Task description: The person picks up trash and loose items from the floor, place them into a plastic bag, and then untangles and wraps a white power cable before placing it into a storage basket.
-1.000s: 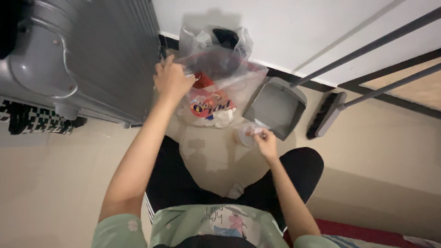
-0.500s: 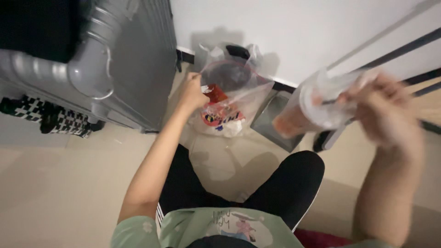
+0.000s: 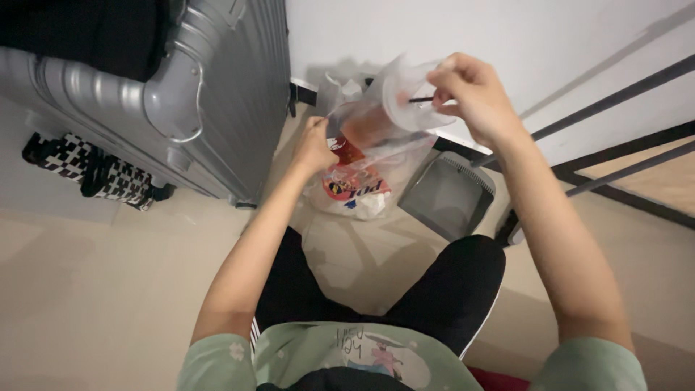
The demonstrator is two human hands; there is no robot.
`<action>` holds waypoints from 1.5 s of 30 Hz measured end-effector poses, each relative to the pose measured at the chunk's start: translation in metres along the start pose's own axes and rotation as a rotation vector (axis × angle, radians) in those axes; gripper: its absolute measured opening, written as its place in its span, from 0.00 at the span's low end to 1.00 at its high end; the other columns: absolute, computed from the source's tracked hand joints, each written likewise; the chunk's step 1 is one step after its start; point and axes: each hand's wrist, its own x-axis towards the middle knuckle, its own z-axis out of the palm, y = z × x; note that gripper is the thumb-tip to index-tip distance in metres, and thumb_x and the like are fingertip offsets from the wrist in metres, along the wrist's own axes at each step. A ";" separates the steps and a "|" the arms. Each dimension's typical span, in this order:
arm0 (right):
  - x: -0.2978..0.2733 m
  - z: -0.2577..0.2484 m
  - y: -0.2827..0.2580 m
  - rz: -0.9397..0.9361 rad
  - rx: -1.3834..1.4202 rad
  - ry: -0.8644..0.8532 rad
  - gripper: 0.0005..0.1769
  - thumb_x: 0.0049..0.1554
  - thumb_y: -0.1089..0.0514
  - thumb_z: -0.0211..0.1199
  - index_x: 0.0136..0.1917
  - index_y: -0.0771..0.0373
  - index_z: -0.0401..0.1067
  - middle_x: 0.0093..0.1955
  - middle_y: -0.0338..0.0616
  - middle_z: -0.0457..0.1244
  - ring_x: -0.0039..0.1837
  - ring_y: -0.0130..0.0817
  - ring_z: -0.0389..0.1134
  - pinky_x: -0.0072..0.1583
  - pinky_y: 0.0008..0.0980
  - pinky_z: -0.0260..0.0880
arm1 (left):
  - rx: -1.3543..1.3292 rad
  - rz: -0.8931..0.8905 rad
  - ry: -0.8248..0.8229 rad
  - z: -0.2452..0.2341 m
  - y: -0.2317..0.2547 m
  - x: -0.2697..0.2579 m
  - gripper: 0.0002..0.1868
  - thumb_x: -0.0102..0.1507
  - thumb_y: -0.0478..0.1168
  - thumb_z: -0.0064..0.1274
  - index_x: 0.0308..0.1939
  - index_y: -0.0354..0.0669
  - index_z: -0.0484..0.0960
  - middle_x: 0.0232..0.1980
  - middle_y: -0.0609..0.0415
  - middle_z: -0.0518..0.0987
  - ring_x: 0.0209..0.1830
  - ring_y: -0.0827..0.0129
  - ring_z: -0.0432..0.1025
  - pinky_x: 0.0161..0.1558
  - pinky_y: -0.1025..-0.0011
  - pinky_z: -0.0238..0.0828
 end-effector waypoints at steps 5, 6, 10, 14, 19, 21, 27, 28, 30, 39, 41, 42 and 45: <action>0.015 0.013 0.017 -0.117 -0.442 -0.043 0.11 0.64 0.55 0.65 0.45 0.65 0.75 0.37 0.45 0.64 0.39 0.30 0.62 0.43 0.33 0.63 | -0.026 0.082 0.053 0.007 -0.018 0.009 0.45 0.42 0.28 0.64 0.65 0.29 0.71 0.68 0.43 0.68 0.68 0.50 0.66 0.67 0.66 0.64; 0.019 0.015 0.023 -0.137 -0.554 -0.060 0.10 0.62 0.55 0.66 0.46 0.65 0.76 0.38 0.48 0.66 0.40 0.34 0.64 0.44 0.34 0.65 | -0.042 0.110 0.059 0.007 -0.021 0.010 0.43 0.43 0.27 0.62 0.65 0.30 0.71 0.69 0.43 0.68 0.68 0.50 0.66 0.67 0.66 0.64; 0.046 0.019 0.091 -0.118 -0.972 -0.165 0.12 0.57 0.54 0.67 0.50 0.64 0.78 0.43 0.54 0.69 0.43 0.42 0.69 0.48 0.39 0.69 | -0.131 0.171 0.022 0.007 -0.024 0.016 0.39 0.47 0.26 0.57 0.66 0.32 0.72 0.70 0.44 0.69 0.69 0.51 0.66 0.67 0.66 0.63; 0.088 0.046 0.246 0.128 -1.173 -0.391 0.14 0.56 0.53 0.66 0.53 0.61 0.79 0.49 0.52 0.69 0.51 0.43 0.69 0.55 0.40 0.67 | -0.185 0.180 -0.028 0.009 -0.023 0.021 0.40 0.46 0.24 0.55 0.65 0.34 0.73 0.70 0.44 0.69 0.70 0.52 0.65 0.68 0.68 0.62; 0.074 0.066 0.395 0.290 -1.023 -0.505 0.17 0.55 0.50 0.65 0.56 0.58 0.80 0.57 0.50 0.69 0.60 0.45 0.69 0.63 0.42 0.66 | -0.277 0.230 -0.043 0.008 -0.021 0.004 0.41 0.45 0.24 0.55 0.66 0.36 0.73 0.70 0.46 0.70 0.71 0.54 0.65 0.69 0.68 0.62; 0.073 0.052 0.402 0.348 -0.848 -0.434 0.21 0.51 0.52 0.68 0.58 0.57 0.79 0.58 0.49 0.69 0.61 0.43 0.69 0.63 0.40 0.67 | -0.301 0.275 -0.073 -0.002 -0.015 -0.003 0.43 0.45 0.23 0.54 0.67 0.37 0.72 0.70 0.47 0.70 0.71 0.54 0.66 0.69 0.68 0.62; 0.079 0.015 0.349 0.470 -0.409 -0.257 0.20 0.54 0.57 0.64 0.59 0.63 0.80 0.58 0.46 0.71 0.48 0.48 0.70 0.48 0.42 0.70 | -0.387 0.317 -0.082 -0.019 -0.005 -0.006 0.43 0.46 0.24 0.57 0.69 0.40 0.72 0.69 0.47 0.69 0.71 0.55 0.65 0.67 0.68 0.63; 0.077 0.018 0.344 0.499 -0.372 -0.295 0.21 0.54 0.57 0.64 0.61 0.61 0.77 0.59 0.45 0.71 0.52 0.43 0.69 0.51 0.40 0.70 | -0.396 0.305 -0.070 -0.015 -0.009 -0.002 0.43 0.47 0.24 0.56 0.69 0.40 0.72 0.70 0.48 0.69 0.72 0.56 0.65 0.67 0.68 0.63; 0.063 0.029 0.339 0.573 -0.289 -0.370 0.25 0.54 0.56 0.63 0.66 0.55 0.71 0.60 0.42 0.70 0.59 0.31 0.69 0.56 0.34 0.71 | -0.382 0.293 -0.039 -0.001 -0.026 0.002 0.41 0.48 0.24 0.55 0.68 0.40 0.73 0.71 0.47 0.70 0.72 0.55 0.65 0.69 0.67 0.63; -0.010 0.006 0.160 -0.434 -0.748 -0.205 0.23 0.58 0.50 0.68 0.64 0.58 0.75 0.69 0.54 0.66 0.71 0.54 0.65 0.71 0.47 0.62 | -0.221 0.158 0.205 0.040 -0.042 0.072 0.25 0.53 0.33 0.60 0.55 0.39 0.82 0.64 0.42 0.74 0.67 0.51 0.68 0.68 0.63 0.63; -0.033 0.001 0.144 -0.359 -1.094 -0.084 0.34 0.40 0.52 0.74 0.62 0.55 0.80 0.73 0.63 0.60 0.70 0.67 0.59 0.66 0.60 0.63 | -0.182 0.159 0.238 0.035 -0.028 0.072 0.21 0.54 0.36 0.61 0.52 0.42 0.85 0.62 0.41 0.75 0.66 0.49 0.68 0.68 0.62 0.63; -0.038 -0.003 0.147 -0.319 -1.266 -0.019 0.39 0.31 0.53 0.77 0.60 0.53 0.82 0.74 0.67 0.57 0.69 0.73 0.57 0.63 0.66 0.63 | -0.194 0.155 0.261 0.033 -0.020 0.070 0.21 0.53 0.35 0.61 0.51 0.42 0.85 0.62 0.41 0.74 0.65 0.48 0.67 0.66 0.61 0.63; -0.028 -0.024 0.189 0.007 -1.243 -0.096 0.25 0.42 0.65 0.67 0.55 0.52 0.83 0.66 0.63 0.62 0.62 0.65 0.63 0.62 0.53 0.66 | -0.211 0.145 0.292 0.030 -0.008 0.062 0.21 0.52 0.34 0.59 0.50 0.42 0.85 0.62 0.41 0.74 0.64 0.48 0.68 0.64 0.61 0.63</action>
